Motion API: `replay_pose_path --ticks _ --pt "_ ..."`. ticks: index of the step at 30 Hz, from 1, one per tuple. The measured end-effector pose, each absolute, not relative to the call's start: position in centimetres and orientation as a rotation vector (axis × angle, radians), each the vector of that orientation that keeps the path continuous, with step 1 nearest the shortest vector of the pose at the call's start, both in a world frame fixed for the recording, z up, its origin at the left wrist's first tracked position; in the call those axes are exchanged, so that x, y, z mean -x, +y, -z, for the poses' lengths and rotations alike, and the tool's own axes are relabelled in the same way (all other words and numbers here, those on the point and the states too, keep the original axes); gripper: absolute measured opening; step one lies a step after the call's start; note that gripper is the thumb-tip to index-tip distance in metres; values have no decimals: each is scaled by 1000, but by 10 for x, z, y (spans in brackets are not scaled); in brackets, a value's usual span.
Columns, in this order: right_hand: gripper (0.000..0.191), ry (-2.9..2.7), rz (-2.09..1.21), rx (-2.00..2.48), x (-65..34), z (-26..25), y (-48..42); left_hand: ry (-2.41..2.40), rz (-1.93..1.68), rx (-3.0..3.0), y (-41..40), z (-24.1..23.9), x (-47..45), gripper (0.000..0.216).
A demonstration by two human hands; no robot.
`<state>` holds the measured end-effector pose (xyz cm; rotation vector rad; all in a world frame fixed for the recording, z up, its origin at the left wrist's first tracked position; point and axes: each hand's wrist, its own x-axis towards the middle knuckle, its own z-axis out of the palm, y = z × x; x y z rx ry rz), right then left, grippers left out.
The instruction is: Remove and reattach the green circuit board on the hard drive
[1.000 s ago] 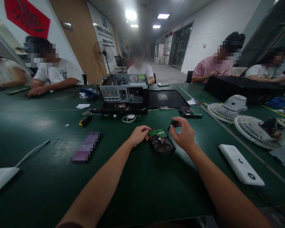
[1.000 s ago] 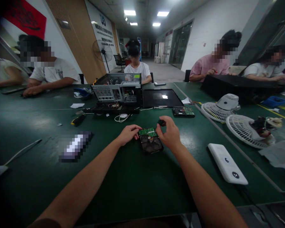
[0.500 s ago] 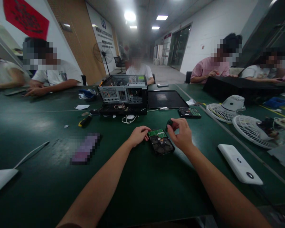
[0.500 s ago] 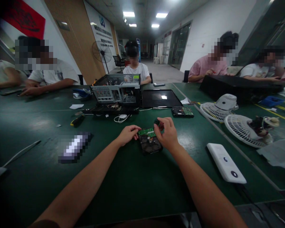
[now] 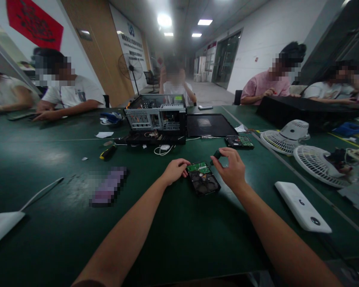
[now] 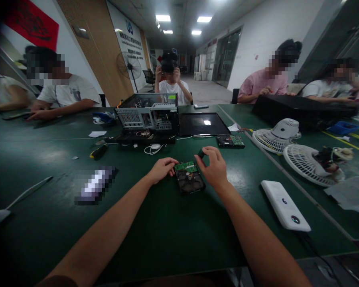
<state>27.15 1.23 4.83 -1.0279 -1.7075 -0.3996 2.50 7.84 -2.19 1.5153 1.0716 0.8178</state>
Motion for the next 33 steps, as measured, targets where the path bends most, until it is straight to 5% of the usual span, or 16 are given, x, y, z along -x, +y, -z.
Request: replay_pose_path --ticks 33 --pt "43 -1817 253 1083 -270 -51 7 1078 -812 -1492 78 21 -26 22"
